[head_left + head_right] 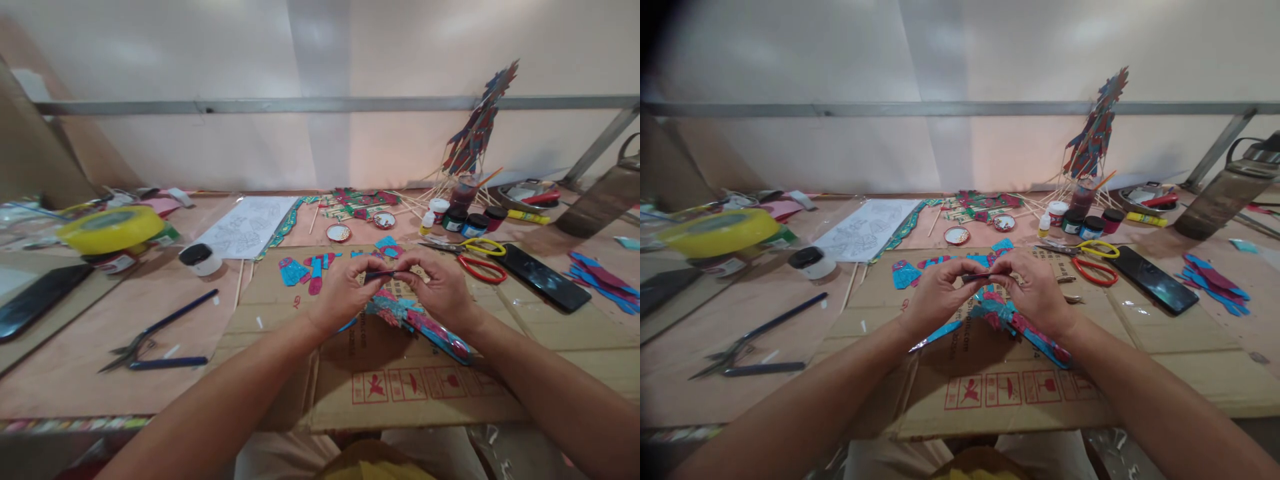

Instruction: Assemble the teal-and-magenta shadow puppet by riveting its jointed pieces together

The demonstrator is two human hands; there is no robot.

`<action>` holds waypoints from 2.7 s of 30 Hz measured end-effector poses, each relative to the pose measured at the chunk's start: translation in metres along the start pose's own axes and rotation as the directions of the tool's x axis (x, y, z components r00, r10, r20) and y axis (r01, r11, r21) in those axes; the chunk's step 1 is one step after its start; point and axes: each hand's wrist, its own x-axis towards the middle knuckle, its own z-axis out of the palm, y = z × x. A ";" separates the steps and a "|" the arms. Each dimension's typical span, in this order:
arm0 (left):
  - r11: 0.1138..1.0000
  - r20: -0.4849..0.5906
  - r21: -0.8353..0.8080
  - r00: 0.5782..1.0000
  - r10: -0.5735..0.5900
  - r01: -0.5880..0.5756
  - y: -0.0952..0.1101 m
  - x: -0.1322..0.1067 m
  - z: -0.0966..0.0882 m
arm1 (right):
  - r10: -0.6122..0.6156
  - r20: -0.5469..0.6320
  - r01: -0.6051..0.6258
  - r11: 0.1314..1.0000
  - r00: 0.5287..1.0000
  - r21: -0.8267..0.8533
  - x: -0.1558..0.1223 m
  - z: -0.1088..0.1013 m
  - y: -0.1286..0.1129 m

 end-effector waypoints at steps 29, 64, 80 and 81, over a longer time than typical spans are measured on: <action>0.973 -0.099 -0.026 0.969 0.226 -0.229 0.004 -0.006 0.003 | -0.087 -0.098 0.095 0.993 0.991 0.076 0.001 -0.002 -0.002; 0.929 -0.010 -0.360 0.996 -0.092 0.082 -0.001 -0.006 0.011 | -0.110 0.046 0.109 0.994 0.993 0.015 0.001 0.001 0.001; 0.889 -0.028 -0.429 0.981 -0.194 0.163 -0.002 -0.001 0.009 | 0.166 0.097 -0.172 0.983 0.981 0.064 0.000 0.005 0.001; 0.887 -0.041 -0.430 0.978 -0.204 0.167 -0.002 -0.001 0.009 | 0.186 0.108 -0.193 0.980 0.977 0.054 0.000 0.005 0.002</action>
